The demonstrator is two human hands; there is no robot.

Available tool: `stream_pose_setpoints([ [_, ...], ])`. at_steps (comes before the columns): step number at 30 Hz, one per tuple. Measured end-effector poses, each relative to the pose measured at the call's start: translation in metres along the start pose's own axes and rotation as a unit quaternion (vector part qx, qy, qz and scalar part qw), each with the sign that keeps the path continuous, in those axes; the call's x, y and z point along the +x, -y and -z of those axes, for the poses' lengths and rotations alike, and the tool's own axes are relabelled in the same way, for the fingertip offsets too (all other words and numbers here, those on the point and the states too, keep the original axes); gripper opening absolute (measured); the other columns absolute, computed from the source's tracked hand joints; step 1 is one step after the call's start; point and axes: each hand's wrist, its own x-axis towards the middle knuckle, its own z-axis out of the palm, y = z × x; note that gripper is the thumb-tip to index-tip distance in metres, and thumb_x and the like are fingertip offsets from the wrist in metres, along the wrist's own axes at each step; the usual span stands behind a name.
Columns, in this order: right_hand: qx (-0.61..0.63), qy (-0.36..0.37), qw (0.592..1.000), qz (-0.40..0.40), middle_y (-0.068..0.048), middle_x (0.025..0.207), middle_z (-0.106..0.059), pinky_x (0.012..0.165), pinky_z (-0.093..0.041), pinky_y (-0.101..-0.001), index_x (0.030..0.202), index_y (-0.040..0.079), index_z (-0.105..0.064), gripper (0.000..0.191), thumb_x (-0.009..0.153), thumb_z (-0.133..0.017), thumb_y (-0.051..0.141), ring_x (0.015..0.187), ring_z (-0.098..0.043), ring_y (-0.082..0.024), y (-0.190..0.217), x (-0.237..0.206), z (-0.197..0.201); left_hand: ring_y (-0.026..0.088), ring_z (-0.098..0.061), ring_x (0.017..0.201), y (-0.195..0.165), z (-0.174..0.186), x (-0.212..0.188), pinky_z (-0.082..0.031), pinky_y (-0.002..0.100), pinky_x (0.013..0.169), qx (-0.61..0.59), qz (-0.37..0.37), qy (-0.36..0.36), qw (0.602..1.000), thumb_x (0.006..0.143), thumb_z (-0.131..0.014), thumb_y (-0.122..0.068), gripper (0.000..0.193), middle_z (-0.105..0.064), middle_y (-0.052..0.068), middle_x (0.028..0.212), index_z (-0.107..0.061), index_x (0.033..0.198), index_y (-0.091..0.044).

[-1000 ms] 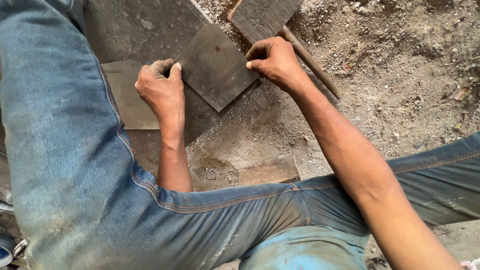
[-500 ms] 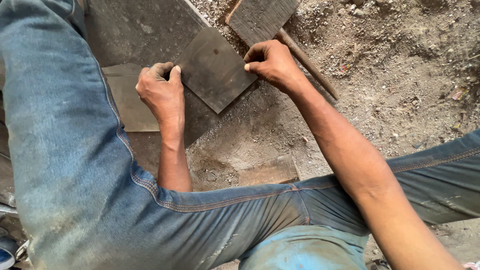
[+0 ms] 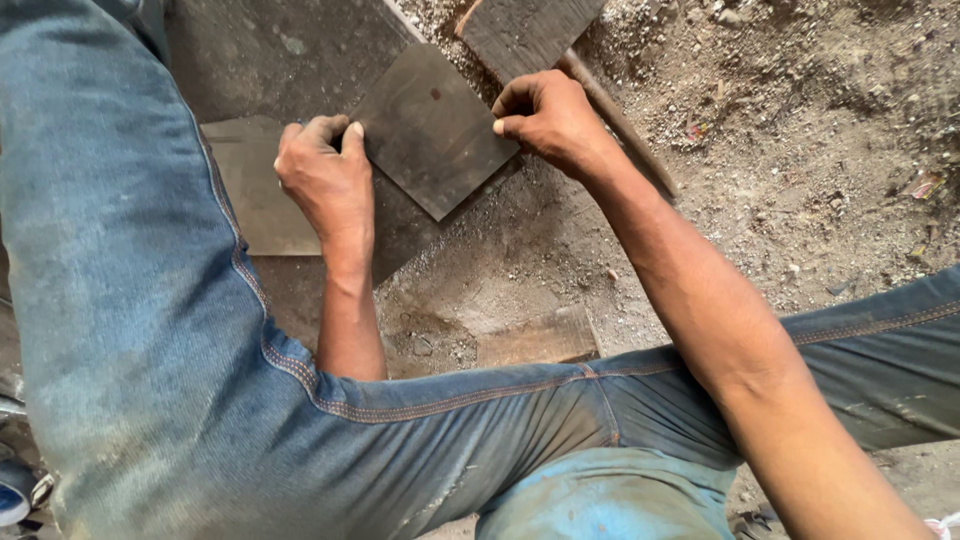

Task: The person sits on the ground beside a large stone slab and splits small square tiles from it. They hold a chisel against the slab, strike it with a wooden mallet to break off tile pieces, then turn and set the separated tiles aside, repeating the process.

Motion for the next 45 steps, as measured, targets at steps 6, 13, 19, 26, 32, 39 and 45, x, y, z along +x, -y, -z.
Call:
stream_pose_setpoints([
  [6, -0.031, -0.005, 0.999, -0.02, -0.005, 0.099, -0.077, 0.088, -0.059, -0.0301, 0.101, 0.007, -0.076, 0.013, 0.088, -0.076, 0.012, 0.091, -0.072, -0.014, 0.023, -0.007, -0.002, 0.029, -0.072, 0.092, 0.004, -0.016, -0.007, -0.063, 0.037, 0.076, 0.059, -0.048, 0.005, 0.997, 0.093, -0.077, -0.007, 0.026, -0.068, 0.017, 0.112, -0.075, 0.119, -0.006],
  [13, -0.036, -0.024, 0.999, 0.0, -0.006, 0.098, -0.078, 0.087, -0.058, -0.0311, 0.102, 0.005, -0.076, 0.017, 0.086, -0.077, 0.01, 0.091, -0.072, -0.015, 0.036, -0.012, -0.001, 0.048, -0.054, 0.128, -0.023, -0.031, -0.017, -0.054, 0.048, 0.104, 0.108, -0.152, 0.098, 0.978, 0.087, -0.087, -0.024, 0.068, -0.054, 0.034, 0.136, -0.057, 0.136, 0.012],
  [19, -0.059, -0.053, 0.996, 0.043, -0.01, 0.097, -0.078, 0.085, -0.059, -0.0344, 0.102, 0.003, -0.075, 0.017, 0.086, -0.077, 0.008, 0.089, -0.074, -0.019, 0.025, -0.013, -0.007, 0.054, -0.033, 0.139, -0.058, -0.02, -0.014, -0.035, 0.055, 0.117, 0.135, -0.093, 0.207, 0.964, 0.063, -0.097, -0.045, 0.122, -0.039, 0.041, 0.142, -0.033, 0.142, 0.023],
  [26, -0.253, -0.139, 0.928, 0.236, -0.023, 0.099, -0.075, 0.084, -0.057, -0.0453, 0.103, -0.001, -0.075, 0.014, 0.095, -0.074, 0.011, 0.09, -0.072, -0.036, 0.044, 0.012, 0.0, 0.052, -0.033, 0.142, -0.067, -0.015, -0.015, -0.034, 0.056, 0.118, 0.13, -0.083, 0.201, 0.967, 0.063, -0.097, -0.041, 0.119, -0.04, 0.035, 0.146, -0.035, 0.143, 0.021],
  [32, -0.27, -0.034, 0.942, 0.197, -0.019, 0.087, -0.074, 0.071, -0.057, -0.0438, 0.102, 0.003, -0.076, 0.018, 0.093, -0.075, 0.018, 0.077, -0.073, -0.03, 0.084, 0.06, -0.008, 0.052, -0.034, 0.141, -0.071, -0.014, -0.014, -0.039, 0.057, 0.112, 0.147, -0.08, 0.205, 0.964, 0.061, -0.097, -0.04, 0.118, -0.04, 0.036, 0.144, -0.036, 0.141, 0.021],
  [39, -0.235, 0.042, 0.964, 0.118, -0.012, 0.082, -0.075, 0.061, -0.059, -0.0345, 0.104, 0.004, -0.075, 0.017, 0.092, -0.07, 0.015, 0.068, -0.073, -0.018, 0.104, 0.059, -0.002, 0.052, -0.035, 0.141, -0.073, -0.013, -0.015, -0.04, 0.057, 0.113, 0.139, -0.076, 0.201, 0.967, 0.061, -0.098, -0.038, 0.117, -0.04, 0.036, 0.144, -0.036, 0.141, 0.022],
  [45, -0.204, 0.055, 0.972, 0.104, -0.012, 0.084, -0.076, 0.064, -0.062, -0.0322, 0.105, 0.001, -0.073, 0.017, 0.093, -0.071, 0.013, 0.072, -0.076, -0.018, 0.117, 0.051, -0.002, 0.052, -0.034, 0.141, -0.073, -0.012, -0.016, -0.039, 0.058, 0.113, 0.134, -0.076, 0.199, 0.968, 0.061, -0.098, -0.037, 0.117, -0.04, 0.036, 0.144, -0.035, 0.141, 0.022],
])
